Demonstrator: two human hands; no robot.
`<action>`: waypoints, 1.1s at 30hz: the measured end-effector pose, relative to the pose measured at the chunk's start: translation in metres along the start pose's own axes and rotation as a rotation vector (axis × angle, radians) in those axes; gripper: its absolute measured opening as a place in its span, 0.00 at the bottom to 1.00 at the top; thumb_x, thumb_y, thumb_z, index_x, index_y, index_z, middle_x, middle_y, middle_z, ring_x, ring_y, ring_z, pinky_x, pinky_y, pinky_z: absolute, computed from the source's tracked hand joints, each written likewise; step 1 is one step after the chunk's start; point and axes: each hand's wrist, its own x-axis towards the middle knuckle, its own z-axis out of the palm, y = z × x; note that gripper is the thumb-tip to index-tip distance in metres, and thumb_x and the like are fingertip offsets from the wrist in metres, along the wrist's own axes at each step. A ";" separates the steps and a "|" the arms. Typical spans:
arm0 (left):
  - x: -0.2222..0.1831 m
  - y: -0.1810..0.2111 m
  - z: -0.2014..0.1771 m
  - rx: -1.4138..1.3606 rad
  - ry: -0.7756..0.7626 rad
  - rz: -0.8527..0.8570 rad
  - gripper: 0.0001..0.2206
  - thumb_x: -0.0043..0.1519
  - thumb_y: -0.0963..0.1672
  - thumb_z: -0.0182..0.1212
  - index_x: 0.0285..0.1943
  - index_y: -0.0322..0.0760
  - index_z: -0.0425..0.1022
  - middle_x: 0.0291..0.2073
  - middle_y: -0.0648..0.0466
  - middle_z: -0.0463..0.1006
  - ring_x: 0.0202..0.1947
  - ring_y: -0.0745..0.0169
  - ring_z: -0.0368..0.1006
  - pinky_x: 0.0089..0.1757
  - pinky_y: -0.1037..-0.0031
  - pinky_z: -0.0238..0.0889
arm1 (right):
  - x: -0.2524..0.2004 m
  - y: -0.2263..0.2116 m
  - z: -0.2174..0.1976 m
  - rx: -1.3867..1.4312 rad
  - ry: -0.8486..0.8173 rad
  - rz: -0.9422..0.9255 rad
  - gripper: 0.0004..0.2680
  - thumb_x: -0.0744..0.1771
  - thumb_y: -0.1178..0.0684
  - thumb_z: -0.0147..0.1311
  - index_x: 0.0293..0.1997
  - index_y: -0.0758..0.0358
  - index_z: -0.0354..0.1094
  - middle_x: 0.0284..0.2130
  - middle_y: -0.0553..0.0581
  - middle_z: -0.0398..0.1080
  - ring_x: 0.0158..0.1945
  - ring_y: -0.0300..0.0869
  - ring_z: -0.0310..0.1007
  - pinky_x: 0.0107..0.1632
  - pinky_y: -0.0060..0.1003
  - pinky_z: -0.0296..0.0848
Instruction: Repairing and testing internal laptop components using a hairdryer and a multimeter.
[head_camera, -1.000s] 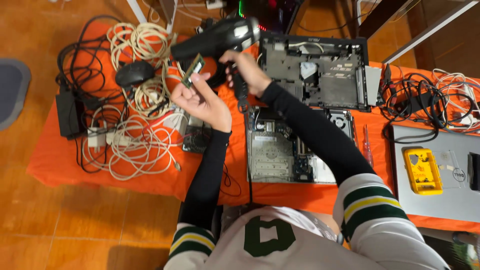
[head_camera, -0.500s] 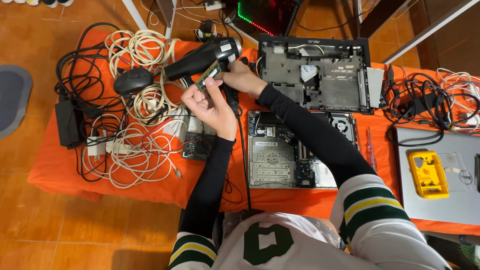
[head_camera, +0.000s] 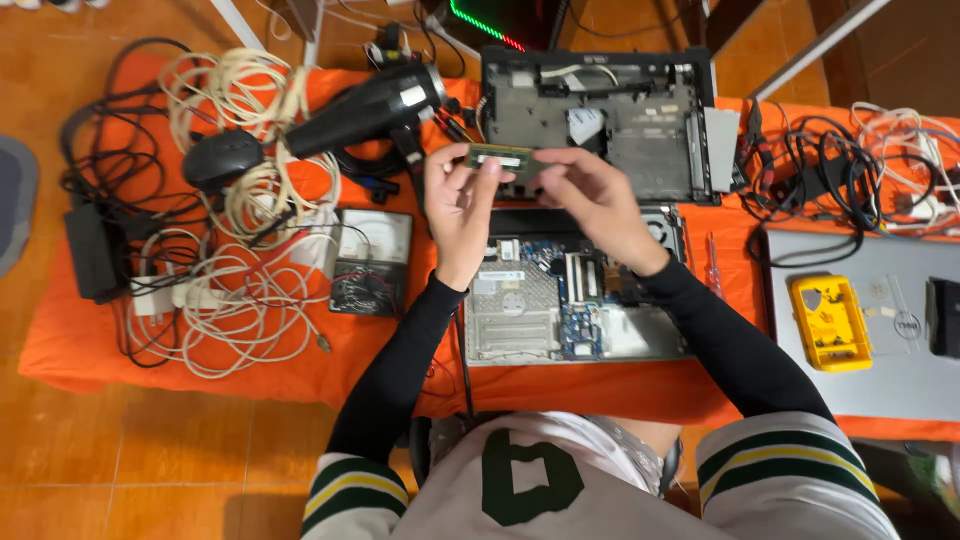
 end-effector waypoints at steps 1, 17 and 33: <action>-0.005 0.000 0.004 -0.001 0.004 -0.017 0.13 0.70 0.39 0.59 0.59 0.32 0.60 0.46 0.46 0.80 0.43 0.63 0.78 0.47 0.74 0.71 | -0.010 0.004 -0.005 0.004 0.005 0.016 0.12 0.72 0.57 0.51 0.63 0.67 0.66 0.46 0.55 0.76 0.47 0.36 0.76 0.52 0.32 0.76; -0.013 -0.017 0.000 0.151 -0.208 -0.218 0.09 0.76 0.41 0.54 0.60 0.34 0.60 0.46 0.49 0.79 0.47 0.57 0.82 0.50 0.73 0.71 | -0.064 0.024 -0.044 -0.885 -0.123 -0.276 0.11 0.70 0.51 0.58 0.51 0.68 0.76 0.47 0.59 0.74 0.53 0.50 0.70 0.60 0.43 0.66; -0.010 -0.003 0.001 0.379 -0.650 -0.627 0.08 0.73 0.41 0.54 0.55 0.33 0.62 0.46 0.51 0.80 0.50 0.70 0.75 0.47 0.80 0.69 | -0.069 0.019 -0.049 -0.880 -0.118 -0.216 0.09 0.70 0.56 0.57 0.51 0.70 0.76 0.37 0.59 0.69 0.44 0.49 0.70 0.51 0.43 0.71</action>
